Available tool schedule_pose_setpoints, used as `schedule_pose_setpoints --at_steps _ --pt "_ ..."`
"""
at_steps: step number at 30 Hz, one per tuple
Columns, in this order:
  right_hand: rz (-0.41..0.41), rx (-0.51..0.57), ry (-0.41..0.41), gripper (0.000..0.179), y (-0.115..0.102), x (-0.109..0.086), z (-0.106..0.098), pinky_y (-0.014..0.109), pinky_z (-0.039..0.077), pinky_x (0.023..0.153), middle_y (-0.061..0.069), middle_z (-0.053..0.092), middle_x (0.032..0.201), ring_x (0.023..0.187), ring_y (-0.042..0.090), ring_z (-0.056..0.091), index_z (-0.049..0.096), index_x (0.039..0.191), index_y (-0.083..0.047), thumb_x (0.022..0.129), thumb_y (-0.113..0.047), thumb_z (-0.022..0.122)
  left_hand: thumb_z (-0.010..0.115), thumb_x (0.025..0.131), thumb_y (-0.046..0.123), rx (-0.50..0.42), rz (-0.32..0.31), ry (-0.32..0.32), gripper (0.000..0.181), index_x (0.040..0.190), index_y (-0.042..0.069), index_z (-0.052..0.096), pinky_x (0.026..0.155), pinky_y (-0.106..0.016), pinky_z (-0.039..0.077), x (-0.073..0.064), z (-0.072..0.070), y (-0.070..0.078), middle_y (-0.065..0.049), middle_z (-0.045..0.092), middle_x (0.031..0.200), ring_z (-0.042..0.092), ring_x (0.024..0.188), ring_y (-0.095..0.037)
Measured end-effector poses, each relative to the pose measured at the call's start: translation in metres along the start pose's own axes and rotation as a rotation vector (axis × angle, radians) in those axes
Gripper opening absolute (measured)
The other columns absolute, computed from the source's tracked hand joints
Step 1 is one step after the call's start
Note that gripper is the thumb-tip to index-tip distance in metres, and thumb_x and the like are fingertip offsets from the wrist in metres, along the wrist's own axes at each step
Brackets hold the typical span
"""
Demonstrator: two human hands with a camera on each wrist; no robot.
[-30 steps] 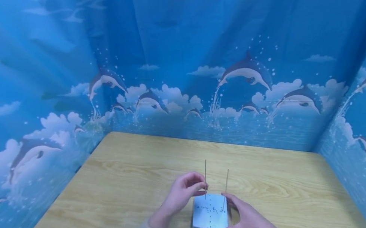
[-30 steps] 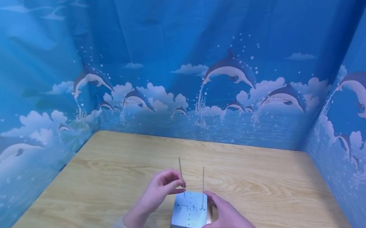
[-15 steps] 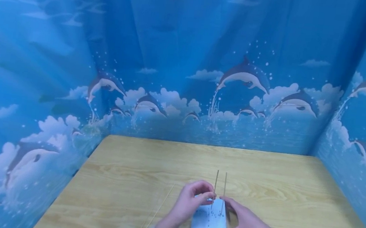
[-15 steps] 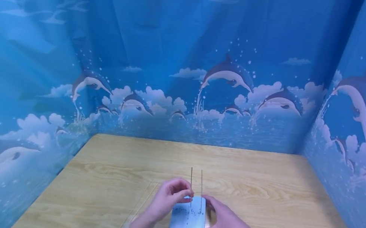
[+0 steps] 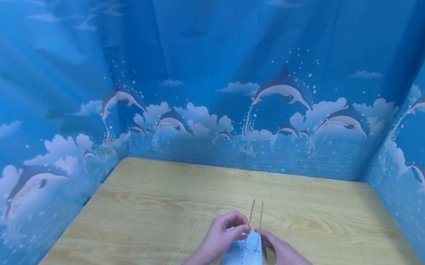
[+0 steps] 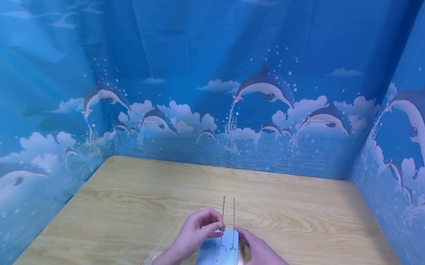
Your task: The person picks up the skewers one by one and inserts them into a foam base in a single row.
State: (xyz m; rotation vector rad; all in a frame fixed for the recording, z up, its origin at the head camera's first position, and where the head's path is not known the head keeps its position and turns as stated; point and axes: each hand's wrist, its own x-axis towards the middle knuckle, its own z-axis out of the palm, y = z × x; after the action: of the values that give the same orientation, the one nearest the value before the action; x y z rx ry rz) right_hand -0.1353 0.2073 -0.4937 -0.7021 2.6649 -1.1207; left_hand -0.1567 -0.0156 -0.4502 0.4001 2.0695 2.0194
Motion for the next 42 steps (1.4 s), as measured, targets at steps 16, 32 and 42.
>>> schedule_pose_setpoints --at_steps 16,32,42 --pt "-0.008 0.002 0.003 0.112 0.0007 0.0004 -0.0026 0.064 0.033 0.111 0.015 0.053 0.145 0.131 0.036 0.052 0.037 0.147 0.001 0.062 -0.057 0.083 0.067 0.092 0.011 -0.015 -0.041 0.035 0.009 0.099 0.004 0.068 0.08 -0.027 0.063 0.0027 0.0021 -0.004 -0.004 0.069 0.093 0.067 0.091 -0.014" --pt "0.0 -0.001 0.0 0.113 -0.0008 0.0005 -0.0021 0.065 0.033 0.111 0.015 0.054 0.144 0.131 0.037 0.052 0.037 0.147 0.003 0.062 -0.057 0.083 0.068 0.091 0.012 0.019 -0.03 0.04 0.007 0.096 0.007 0.068 0.08 -0.024 0.063 0.0004 0.0046 -0.0083 -0.002 0.069 0.091 0.067 0.092 -0.012" --pt "0.005 -0.008 0.001 0.114 -0.0019 0.0006 -0.003 0.065 0.034 0.11 0.016 0.055 0.143 0.13 0.038 0.052 0.038 0.147 0.002 0.061 -0.058 0.083 0.067 0.092 0.015 0.053 -0.032 0.046 0.008 0.096 0.007 0.067 0.078 -0.021 0.062 -0.0003 0.0049 -0.0084 -0.001 0.068 0.091 0.066 0.093 -0.011"
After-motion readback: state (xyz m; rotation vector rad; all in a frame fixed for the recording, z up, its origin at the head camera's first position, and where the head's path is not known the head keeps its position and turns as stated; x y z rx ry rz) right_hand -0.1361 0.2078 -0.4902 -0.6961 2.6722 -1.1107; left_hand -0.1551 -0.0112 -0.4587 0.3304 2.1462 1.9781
